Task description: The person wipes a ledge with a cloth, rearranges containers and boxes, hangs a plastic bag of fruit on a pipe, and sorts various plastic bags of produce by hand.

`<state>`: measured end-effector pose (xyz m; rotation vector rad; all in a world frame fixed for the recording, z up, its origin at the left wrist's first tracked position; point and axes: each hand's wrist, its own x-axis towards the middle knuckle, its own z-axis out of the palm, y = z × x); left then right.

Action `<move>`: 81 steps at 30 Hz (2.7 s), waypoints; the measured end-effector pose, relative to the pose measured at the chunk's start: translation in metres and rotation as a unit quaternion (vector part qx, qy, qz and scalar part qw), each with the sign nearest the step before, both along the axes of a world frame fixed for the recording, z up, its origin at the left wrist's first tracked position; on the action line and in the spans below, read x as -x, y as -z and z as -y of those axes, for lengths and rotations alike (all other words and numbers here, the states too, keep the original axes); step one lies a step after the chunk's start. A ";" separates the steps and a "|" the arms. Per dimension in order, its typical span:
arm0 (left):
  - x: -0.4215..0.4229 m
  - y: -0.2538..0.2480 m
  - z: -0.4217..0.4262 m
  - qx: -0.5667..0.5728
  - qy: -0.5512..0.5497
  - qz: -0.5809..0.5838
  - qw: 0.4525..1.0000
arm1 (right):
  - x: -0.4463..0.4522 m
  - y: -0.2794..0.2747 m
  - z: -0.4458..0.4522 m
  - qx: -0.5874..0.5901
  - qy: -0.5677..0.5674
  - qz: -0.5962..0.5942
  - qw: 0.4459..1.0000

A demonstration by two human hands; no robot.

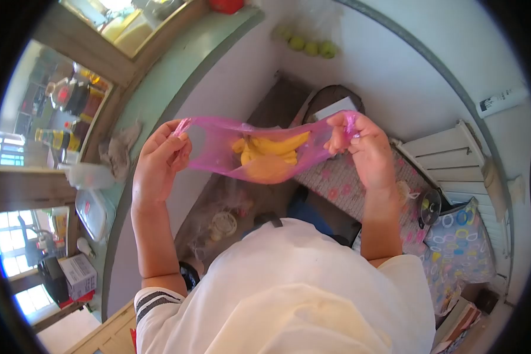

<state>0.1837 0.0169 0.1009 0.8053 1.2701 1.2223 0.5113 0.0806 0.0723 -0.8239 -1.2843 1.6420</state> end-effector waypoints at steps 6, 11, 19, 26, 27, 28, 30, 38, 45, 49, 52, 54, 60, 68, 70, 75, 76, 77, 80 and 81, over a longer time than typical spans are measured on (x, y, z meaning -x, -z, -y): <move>-0.070 -0.022 -0.097 -0.041 0.044 -0.010 0.998 | -0.044 -0.028 -0.057 -0.061 -0.026 -0.009 0.998; -0.118 -0.031 -0.169 -0.070 0.075 0.000 0.995 | -0.064 -0.047 -0.109 -0.025 0.072 0.057 0.995; -0.138 -0.005 -0.287 -0.047 0.279 -0.087 0.955 | -0.084 -0.044 -0.179 -0.048 0.204 0.160 0.965; -0.226 0.049 -0.377 -0.099 0.369 0.128 0.915 | -0.089 -0.007 -0.256 -0.005 0.273 0.203 0.940; -0.247 0.062 -0.381 -0.089 0.373 0.164 0.909 | -0.085 -0.001 -0.268 0.002 0.285 0.218 0.933; -0.259 0.071 -0.388 -0.076 0.377 0.199 0.901 | -0.079 0.005 -0.281 0.011 0.297 0.232 0.926; -0.269 0.082 -0.410 -0.112 0.416 0.077 0.899 | -0.079 0.021 -0.305 -0.022 0.300 0.291 0.908; -0.283 0.090 -0.473 -0.059 0.337 0.044 0.939 | -0.082 0.001 -0.368 -0.141 0.300 0.594 0.733; -0.304 0.107 -0.506 0.033 0.215 0.168 0.961 | -0.109 0.015 -0.445 -0.196 0.333 0.585 0.713; -0.305 0.121 -0.517 0.118 0.195 0.272 0.935 | -0.105 0.003 -0.476 -0.026 0.197 0.655 0.729; -0.312 0.148 -0.538 0.127 0.157 0.377 0.904 | -0.100 -0.007 -0.483 -0.003 0.151 0.672 0.724; -0.320 0.150 -0.543 0.093 0.177 0.382 0.902 | -0.100 -0.008 -0.491 -0.008 0.125 0.684 0.719; -0.322 0.143 -0.544 0.018 0.167 0.219 0.961 | -0.099 -0.013 -0.493 0.007 0.109 0.687 0.718; -0.351 0.160 -0.535 -0.084 0.123 0.248 0.957 | -0.097 0.004 -0.510 -0.024 0.098 0.724 0.682; -0.348 0.161 -0.531 -0.086 0.156 0.284 0.942 | -0.103 0.020 -0.521 -0.009 0.117 0.733 0.670; -0.336 0.162 -0.533 -0.008 0.212 0.474 0.854 | -0.095 0.005 -0.512 -0.022 0.101 0.742 0.662; -0.335 0.162 -0.535 -0.007 0.220 0.490 0.843 | -0.093 0.004 -0.511 -0.017 0.119 0.733 0.670; -0.335 0.163 -0.538 -0.009 0.227 0.482 0.846 | -0.092 0.004 -0.511 -0.012 0.136 0.723 0.677; -0.334 0.170 -0.543 -0.007 0.256 0.463 0.848 | -0.091 0.008 -0.513 0.024 0.184 0.692 0.697; -0.333 0.173 -0.546 -0.004 0.271 0.460 0.845 | -0.092 0.012 -0.516 0.040 0.200 0.680 0.704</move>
